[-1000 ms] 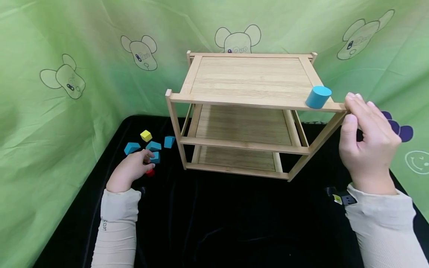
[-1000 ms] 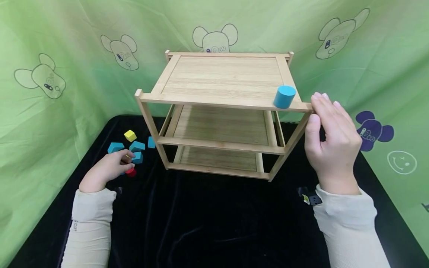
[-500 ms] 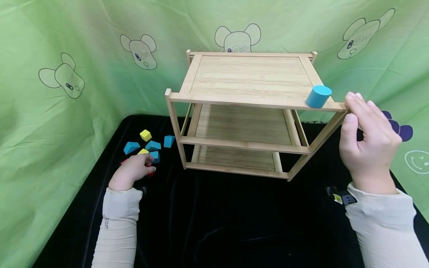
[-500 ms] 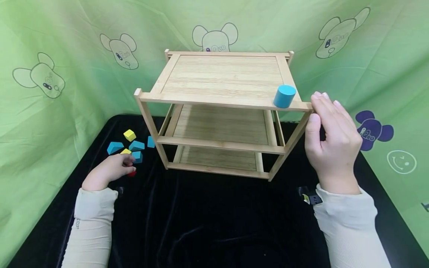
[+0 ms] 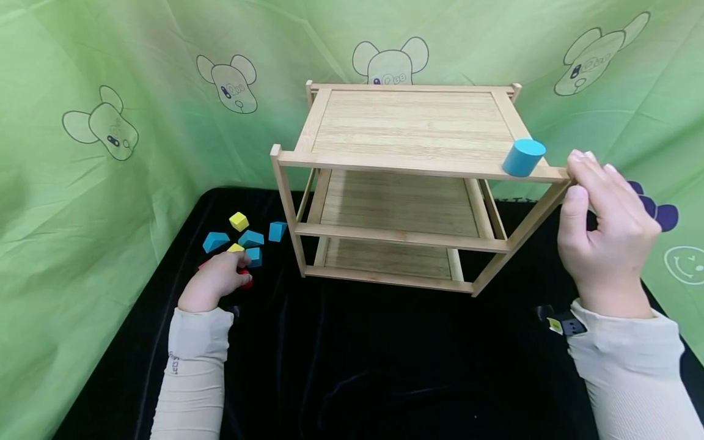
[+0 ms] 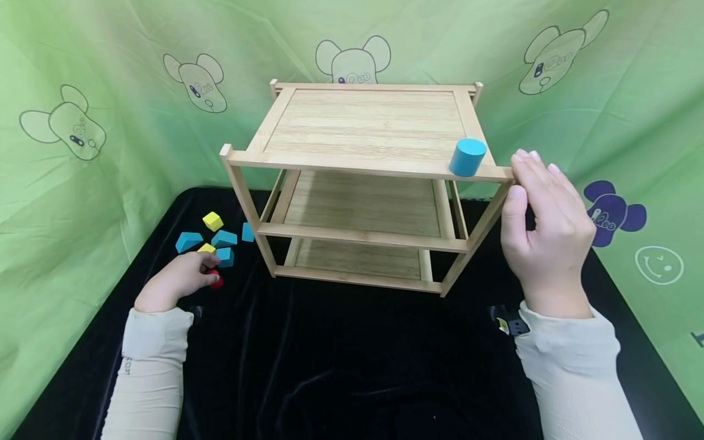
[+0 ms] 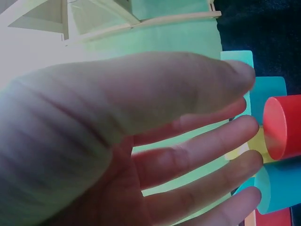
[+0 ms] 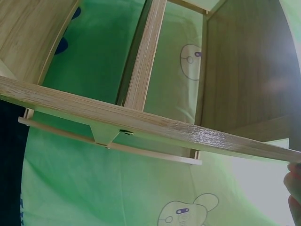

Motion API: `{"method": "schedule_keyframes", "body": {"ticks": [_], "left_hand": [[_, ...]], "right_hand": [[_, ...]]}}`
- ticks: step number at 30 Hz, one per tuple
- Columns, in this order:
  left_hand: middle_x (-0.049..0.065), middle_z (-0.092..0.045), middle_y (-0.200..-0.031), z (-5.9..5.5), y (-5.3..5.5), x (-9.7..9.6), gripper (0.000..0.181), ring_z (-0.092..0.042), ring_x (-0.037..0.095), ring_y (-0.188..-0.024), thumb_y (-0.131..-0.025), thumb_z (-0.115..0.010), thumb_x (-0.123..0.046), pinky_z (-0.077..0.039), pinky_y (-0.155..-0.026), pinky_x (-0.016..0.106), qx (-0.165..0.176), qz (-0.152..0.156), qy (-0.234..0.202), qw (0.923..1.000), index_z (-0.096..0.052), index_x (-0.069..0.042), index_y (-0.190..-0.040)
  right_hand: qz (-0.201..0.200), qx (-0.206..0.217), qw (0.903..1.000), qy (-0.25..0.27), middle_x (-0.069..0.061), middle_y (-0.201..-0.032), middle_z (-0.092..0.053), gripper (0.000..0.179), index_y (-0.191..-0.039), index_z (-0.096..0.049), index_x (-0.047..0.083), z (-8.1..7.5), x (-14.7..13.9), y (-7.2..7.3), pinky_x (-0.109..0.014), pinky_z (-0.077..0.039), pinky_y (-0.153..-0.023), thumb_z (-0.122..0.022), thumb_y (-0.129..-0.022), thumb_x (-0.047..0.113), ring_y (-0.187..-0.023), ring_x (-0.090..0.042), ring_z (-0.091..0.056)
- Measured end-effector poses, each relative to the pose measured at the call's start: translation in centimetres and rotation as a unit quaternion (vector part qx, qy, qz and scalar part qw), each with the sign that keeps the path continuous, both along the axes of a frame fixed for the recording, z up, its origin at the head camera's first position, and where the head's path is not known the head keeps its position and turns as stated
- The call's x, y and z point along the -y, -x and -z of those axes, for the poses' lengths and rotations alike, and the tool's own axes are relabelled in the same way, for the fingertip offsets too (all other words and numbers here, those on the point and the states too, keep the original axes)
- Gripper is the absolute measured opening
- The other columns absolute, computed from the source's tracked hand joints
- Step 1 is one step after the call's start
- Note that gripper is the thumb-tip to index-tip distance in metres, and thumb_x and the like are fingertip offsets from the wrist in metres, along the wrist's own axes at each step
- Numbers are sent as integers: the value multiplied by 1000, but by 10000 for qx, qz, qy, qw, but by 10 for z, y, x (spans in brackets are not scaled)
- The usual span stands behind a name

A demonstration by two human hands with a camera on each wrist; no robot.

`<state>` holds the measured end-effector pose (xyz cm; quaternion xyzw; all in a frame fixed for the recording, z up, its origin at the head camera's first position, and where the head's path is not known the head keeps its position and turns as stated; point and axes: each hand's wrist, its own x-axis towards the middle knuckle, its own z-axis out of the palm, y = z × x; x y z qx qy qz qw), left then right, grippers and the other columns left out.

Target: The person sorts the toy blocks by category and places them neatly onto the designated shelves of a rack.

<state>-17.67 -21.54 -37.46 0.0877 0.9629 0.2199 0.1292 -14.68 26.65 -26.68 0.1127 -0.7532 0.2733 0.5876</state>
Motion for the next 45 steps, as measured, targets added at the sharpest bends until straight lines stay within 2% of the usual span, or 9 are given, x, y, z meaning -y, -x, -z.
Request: {"method": "schedule_keyframes", "body": {"ticks": [11,17,23,29,34,45], "left_hand": [[27,-66,-117,6,1,-1,39,-60,35,-102,-84,-57,17,-52,-95,52,121,-211,-62,9997,-64,9,-122],[22,-67,-107,11,2,0,39,-58,33,-95,-83,-56,20,-53,-92,50,37,-184,-29,9998,-67,6,-117],[21,-68,-106,15,3,4,39,-59,32,-93,-81,-56,23,-54,-89,49,-78,-131,-10,9999,-69,6,-114],[21,-70,-104,17,5,5,34,-61,33,-95,-82,-59,21,-53,-92,50,-159,-11,-165,9997,-69,7,-112],[21,-70,-106,20,8,4,31,-62,33,-97,-82,-66,17,-54,-91,49,-60,163,-255,9995,-68,8,-112],[22,-68,-112,23,11,6,30,-61,34,-102,-87,-69,9,-53,-94,51,39,359,-425,9984,-65,6,-117]], "right_hand": [[36,55,10000,-17,-19,-110,-73,41,-107,-77,-4,0,0,0,-38,-46,-108,-47,-91,20,-110,-34,-69],[50,91,9999,-49,-19,-110,-73,42,-108,-77,-4,0,0,0,-38,-46,-108,-47,-92,21,-111,-34,-69],[36,83,9999,-56,-19,-110,-73,41,-107,-77,-4,-1,1,0,-38,-46,-108,-47,-92,20,-110,-34,-69],[55,98,9999,-56,-19,-111,-73,41,-107,-77,-4,0,0,0,-38,-46,-108,-47,-92,20,-111,-34,-69],[73,96,9999,-49,-19,-110,-73,41,-108,-77,-3,0,0,1,-38,-46,-108,-47,-92,20,-110,-35,-69],[78,89,9999,-31,-19,-110,-73,41,-107,-77,-4,0,0,0,-38,-46,-108,-47,-92,20,-110,-35,-69]]}}
